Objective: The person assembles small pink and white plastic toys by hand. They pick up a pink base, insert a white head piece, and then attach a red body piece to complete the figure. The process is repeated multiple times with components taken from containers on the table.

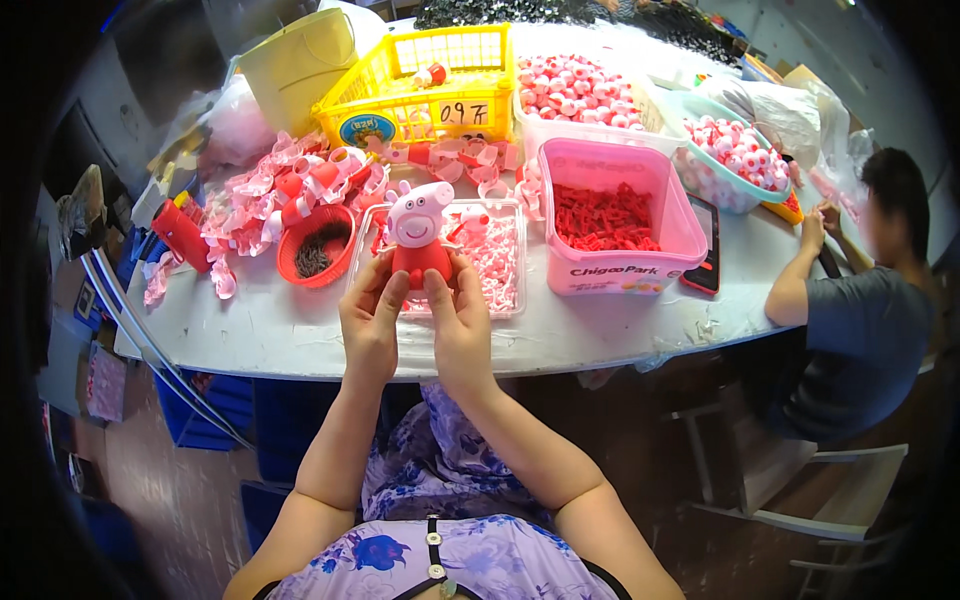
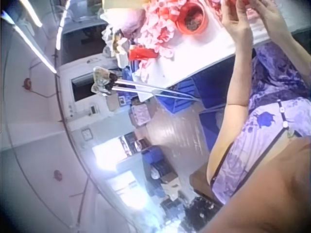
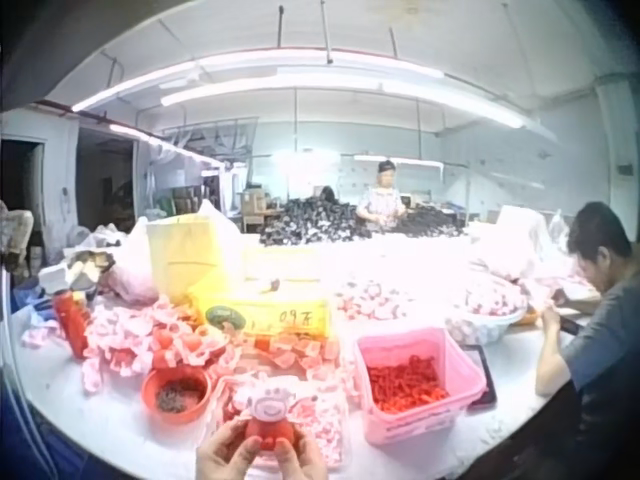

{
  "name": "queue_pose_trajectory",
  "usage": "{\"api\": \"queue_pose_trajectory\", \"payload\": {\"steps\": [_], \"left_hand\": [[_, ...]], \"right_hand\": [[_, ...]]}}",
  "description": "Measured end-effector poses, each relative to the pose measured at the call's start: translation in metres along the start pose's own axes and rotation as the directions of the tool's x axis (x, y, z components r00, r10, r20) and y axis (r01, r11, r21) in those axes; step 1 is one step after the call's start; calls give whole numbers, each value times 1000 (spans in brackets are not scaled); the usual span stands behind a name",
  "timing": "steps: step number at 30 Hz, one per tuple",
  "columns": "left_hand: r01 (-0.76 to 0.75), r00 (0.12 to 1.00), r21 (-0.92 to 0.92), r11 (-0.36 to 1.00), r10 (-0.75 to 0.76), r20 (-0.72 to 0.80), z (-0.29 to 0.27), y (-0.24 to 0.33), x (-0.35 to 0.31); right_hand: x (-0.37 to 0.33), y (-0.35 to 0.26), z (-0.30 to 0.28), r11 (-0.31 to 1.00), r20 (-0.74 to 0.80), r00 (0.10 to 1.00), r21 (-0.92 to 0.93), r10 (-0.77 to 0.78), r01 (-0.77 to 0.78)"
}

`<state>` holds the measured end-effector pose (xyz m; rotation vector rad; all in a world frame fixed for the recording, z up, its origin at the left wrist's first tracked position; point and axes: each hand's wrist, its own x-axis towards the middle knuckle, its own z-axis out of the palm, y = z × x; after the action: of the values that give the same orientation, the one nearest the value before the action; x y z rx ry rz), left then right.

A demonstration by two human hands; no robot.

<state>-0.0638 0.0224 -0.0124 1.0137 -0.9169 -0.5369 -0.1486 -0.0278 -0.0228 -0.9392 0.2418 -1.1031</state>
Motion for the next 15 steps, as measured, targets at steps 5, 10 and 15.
{"api": "queue_pose_trajectory", "payload": {"steps": [5, 10, 15], "left_hand": [[-50, 999, -84, 995, 49, -9, 14, 10, -9], [-7, 999, -55, 998, 10, 44, 13, 11, 5], [13, 988, -9, 1000, -12, 152, 10, 5, 20]], "right_hand": [[-12, -8, 10, 992, -34, 995, -85, -93, 90], [1, -11, 6, 996, -14, 996, -14, -84, 84], [26, -15, 3, 998, 17, 998, 3, -65, 65]]}}
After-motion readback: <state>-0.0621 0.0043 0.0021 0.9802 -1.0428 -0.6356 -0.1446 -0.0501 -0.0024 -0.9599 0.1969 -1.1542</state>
